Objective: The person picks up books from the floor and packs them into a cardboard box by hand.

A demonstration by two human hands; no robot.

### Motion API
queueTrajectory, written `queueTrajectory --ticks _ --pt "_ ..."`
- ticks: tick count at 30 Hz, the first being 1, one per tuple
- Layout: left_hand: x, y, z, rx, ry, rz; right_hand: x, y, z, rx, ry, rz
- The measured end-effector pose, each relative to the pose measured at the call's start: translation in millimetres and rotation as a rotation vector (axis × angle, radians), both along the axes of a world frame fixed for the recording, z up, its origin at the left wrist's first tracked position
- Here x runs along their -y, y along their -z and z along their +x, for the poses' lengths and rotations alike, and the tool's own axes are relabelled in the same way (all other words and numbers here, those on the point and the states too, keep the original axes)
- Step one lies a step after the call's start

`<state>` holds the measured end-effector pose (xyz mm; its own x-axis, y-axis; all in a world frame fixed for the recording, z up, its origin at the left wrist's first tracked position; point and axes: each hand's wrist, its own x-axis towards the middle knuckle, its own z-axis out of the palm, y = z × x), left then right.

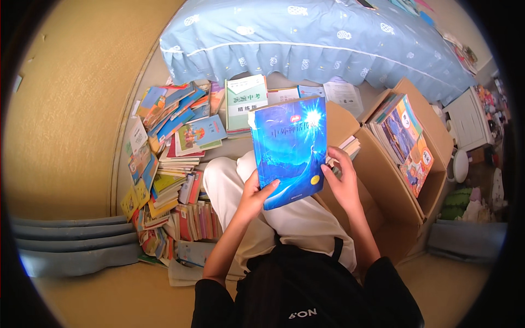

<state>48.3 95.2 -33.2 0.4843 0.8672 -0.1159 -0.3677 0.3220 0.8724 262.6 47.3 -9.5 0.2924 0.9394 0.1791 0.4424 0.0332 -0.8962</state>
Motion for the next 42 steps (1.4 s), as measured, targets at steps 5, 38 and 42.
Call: queueTrajectory --ticks 5,38,42 --pt "12 -15 57 -0.223 -0.019 0.268 36 -25 36 -0.199 -0.087 0.014" --pt "40 69 264 -0.772 0.681 1.52 137 50 216 -1.091 0.598 -0.257" --pt "38 98 282 -0.963 0.809 1.327 127 109 248 -1.046 0.551 -0.319"
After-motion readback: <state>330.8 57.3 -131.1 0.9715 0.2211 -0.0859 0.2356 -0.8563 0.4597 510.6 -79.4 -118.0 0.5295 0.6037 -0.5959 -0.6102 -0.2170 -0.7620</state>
